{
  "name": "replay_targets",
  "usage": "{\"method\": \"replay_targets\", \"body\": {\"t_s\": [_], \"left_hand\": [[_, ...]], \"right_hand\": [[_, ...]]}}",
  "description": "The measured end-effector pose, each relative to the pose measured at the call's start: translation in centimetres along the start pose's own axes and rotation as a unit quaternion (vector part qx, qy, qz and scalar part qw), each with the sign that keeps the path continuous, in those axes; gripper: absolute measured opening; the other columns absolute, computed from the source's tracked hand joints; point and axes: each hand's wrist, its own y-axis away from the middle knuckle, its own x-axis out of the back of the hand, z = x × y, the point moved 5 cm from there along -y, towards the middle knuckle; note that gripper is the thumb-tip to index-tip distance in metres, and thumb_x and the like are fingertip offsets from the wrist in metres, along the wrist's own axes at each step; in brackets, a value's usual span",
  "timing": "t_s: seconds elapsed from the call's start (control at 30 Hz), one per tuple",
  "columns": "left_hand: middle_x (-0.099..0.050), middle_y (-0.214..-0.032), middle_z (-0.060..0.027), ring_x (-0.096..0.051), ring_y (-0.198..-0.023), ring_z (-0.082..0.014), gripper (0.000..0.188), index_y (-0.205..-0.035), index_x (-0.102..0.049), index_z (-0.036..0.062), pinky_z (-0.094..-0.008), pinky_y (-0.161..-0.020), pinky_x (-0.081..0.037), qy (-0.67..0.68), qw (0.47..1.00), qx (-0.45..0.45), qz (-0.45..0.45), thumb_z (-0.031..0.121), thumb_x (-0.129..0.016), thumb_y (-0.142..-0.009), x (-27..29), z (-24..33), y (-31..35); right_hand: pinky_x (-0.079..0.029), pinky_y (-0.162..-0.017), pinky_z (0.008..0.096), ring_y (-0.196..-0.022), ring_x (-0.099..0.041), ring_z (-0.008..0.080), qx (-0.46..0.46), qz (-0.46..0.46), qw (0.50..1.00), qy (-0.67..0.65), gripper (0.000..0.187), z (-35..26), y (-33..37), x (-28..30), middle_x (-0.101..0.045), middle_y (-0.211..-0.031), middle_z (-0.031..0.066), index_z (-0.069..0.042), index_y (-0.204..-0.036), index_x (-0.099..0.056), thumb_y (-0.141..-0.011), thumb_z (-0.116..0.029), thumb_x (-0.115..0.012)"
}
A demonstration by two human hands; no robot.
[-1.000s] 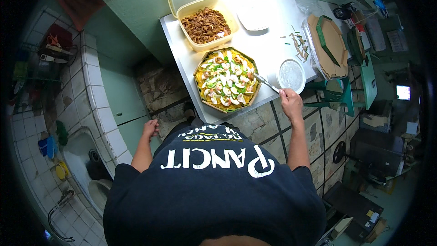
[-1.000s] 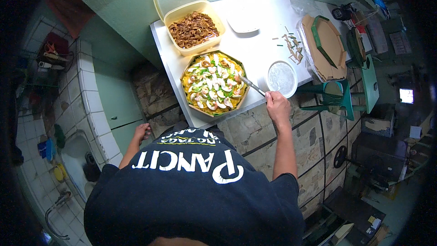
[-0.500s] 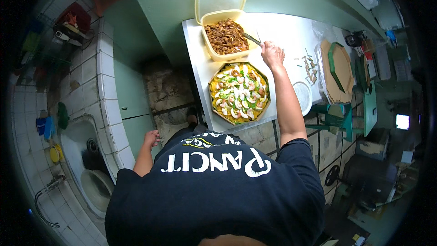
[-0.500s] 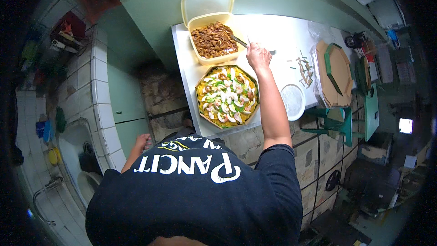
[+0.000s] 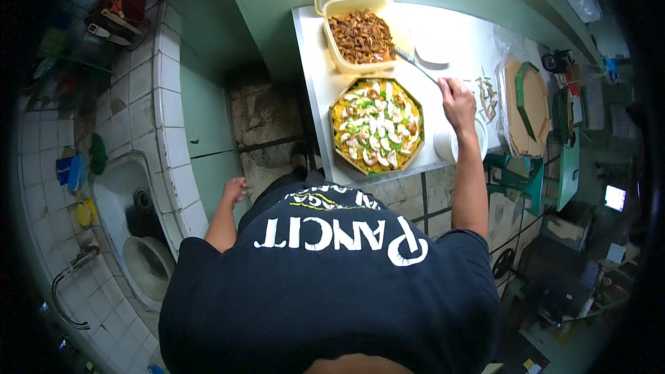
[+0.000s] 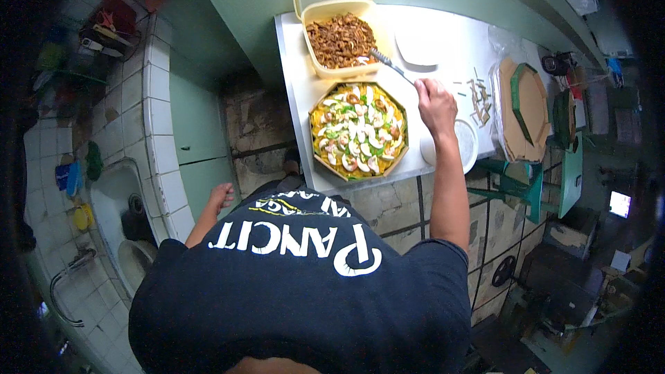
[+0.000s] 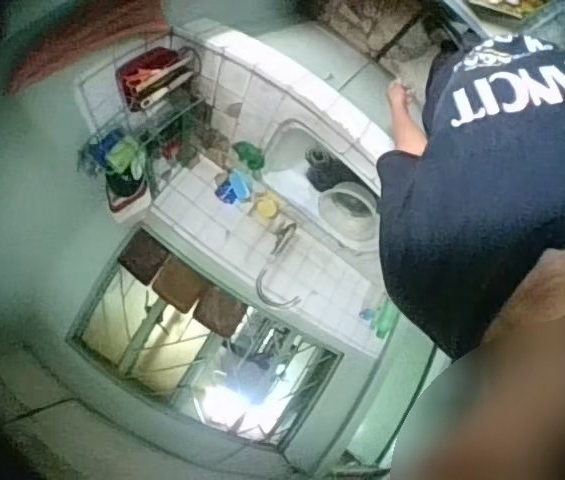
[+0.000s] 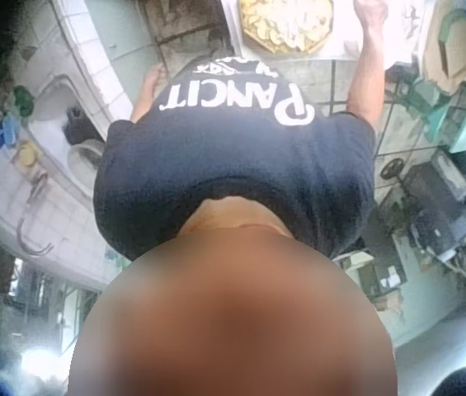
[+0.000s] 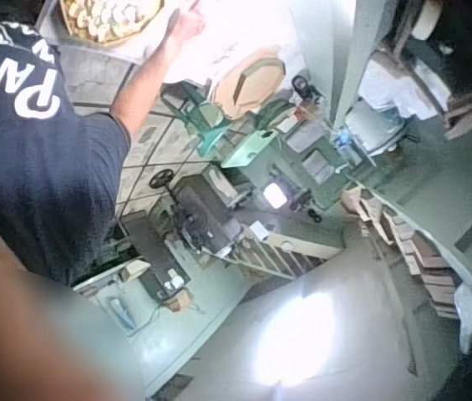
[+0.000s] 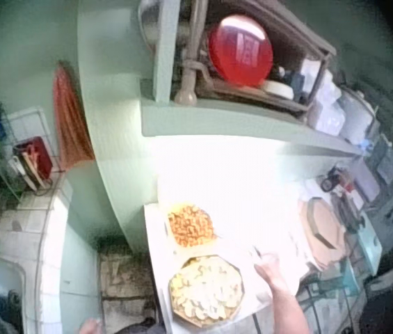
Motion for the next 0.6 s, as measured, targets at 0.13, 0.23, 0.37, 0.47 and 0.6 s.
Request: {"method": "replay_targets", "body": {"t_s": [0.13,0.23,0.37,0.47,0.6], "left_hand": [[-0.063,-0.096,0.0043,-0.059,-0.074,-0.0118,0.029,-0.113,-0.062,0.0177,-0.032,-0.063,-0.046,-0.023,1.0,0.007,-0.011,0.036,-0.054,-0.092,-0.3,1.1,-1.4],[-0.063,-0.096,0.005,-0.059,-0.073,-0.011,0.028,-0.112,-0.062,0.0182,-0.0301,-0.061,-0.046,-0.036,0.999,0.001,-0.022,0.036,-0.053,-0.092,-0.7,2.2,-2.2],[-0.063,-0.095,0.0053,-0.059,-0.074,-0.0109,0.028,-0.112,-0.062,0.018,-0.0286,-0.059,-0.046,-0.054,0.998,-0.006,-0.037,0.037,-0.054,-0.092,-1.7,3.7,-2.8],[-0.063,-0.098,0.0057,-0.059,-0.074,-0.0103,0.03,-0.116,-0.06,0.0186,-0.0301,-0.062,-0.045,-0.055,0.997,-0.012,-0.047,0.036,-0.052,-0.093,-2.2,4.0,-2.8],[-0.063,-0.094,0.0043,-0.059,-0.073,-0.0118,0.029,-0.112,-0.062,0.017,-0.0295,-0.058,-0.045,-0.03,0.999,-0.016,-0.033,0.037,-0.055,-0.092,-1.6,3.3,-2.3]], "right_hand": [[-0.048,-0.063,0.0395,-0.073,-0.064,0.0313,-0.019,-0.128,0.992,-0.009,0.019,-2.1,8.6,1.5,-0.064,-0.08,0.0127,-0.008,-0.087,-0.068,-0.089,-0.025,-0.06],[-0.049,-0.063,0.0389,-0.071,-0.064,0.0295,-0.008,-0.191,0.982,0.011,0.018,-4.0,11.9,0.4,-0.063,-0.081,0.0084,-0.01,-0.086,-0.068,-0.088,-0.026,-0.06],[-0.05,-0.062,0.0396,-0.07,-0.063,0.028,0.035,-0.207,0.977,0.04,0.021,-6.0,13.4,-2.6,-0.06,-0.08,0.007,-0.01,-0.083,-0.066,-0.088,-0.028,-0.058],[-0.05,-0.062,0.0396,-0.07,-0.063,0.0283,0.053,-0.205,0.976,0.046,0.021,-6.7,13.4,-4.4,-0.059,-0.08,0.007,-0.01,-0.083,-0.065,-0.089,-0.028,-0.058],[-0.05,-0.064,0.04,-0.071,-0.064,0.0286,0.015,-0.217,0.976,0.019,0.022,-5.9,12.9,-3.4,-0.062,-0.084,0.0072,-0.009,-0.085,-0.067,-0.09,-0.029,-0.057]]}}
